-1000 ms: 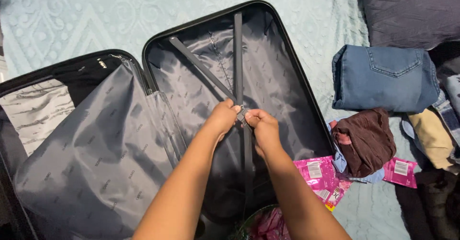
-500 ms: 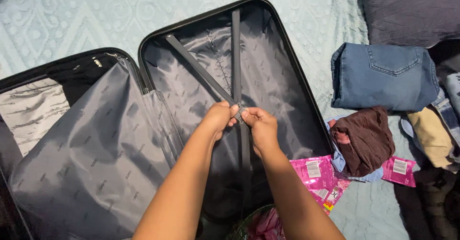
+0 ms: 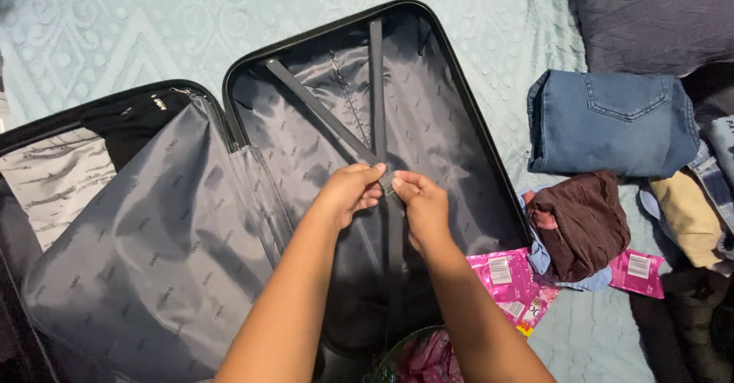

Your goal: The user is seen packing clothes and various toiletries into a suitcase.

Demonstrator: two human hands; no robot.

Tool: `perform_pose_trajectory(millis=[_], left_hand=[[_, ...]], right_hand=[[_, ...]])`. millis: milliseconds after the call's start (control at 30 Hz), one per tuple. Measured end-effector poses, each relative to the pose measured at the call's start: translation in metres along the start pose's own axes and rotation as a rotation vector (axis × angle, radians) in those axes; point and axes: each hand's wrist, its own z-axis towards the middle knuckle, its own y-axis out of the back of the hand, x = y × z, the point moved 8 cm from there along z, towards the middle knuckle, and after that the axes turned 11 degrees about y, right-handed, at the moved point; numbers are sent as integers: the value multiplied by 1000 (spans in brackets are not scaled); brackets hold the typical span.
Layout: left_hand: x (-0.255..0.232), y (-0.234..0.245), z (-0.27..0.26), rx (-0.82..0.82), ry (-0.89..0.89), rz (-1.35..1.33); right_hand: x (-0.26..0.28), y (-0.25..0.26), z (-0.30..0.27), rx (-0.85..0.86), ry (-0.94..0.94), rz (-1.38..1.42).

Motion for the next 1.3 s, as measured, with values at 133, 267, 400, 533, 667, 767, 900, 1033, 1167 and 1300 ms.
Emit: perform_pose_trajectory(millis=[133, 267, 400, 533, 667, 767, 900, 1033, 1167, 1300], left_hand=[[-10, -11, -14, 126, -49, -78], [-33, -21, -26, 114, -233, -80], [-46, -19, -12, 20, -315, 20], [-51, -16, -13, 2, -321, 126], [-54, -18, -14, 77, -378, 169], [-57, -19, -16, 56, -415, 232], [-53, -12, -10, -103, -457, 358], [-53, -14, -24, -192, -491, 408], [-55, -16, -34, -303, -519, 477], [-55, -11, -24, -236, -501, 380]], right_hand=[[22, -15, -6, 35, -195, 204], [29, -22, -16, 162, -316, 113], [22, -16, -12, 207, -266, 142], [32, -19, -12, 150, -231, 193], [32, -18, -7, 135, -120, 133], [35, -19, -5, 115, -88, 62], [35, -17, -3, 92, -25, 77], [15, -10, -1, 60, 18, 8], [13, -6, -1, -11, 67, -64], [36, -17, -4, 10, -66, 120]])
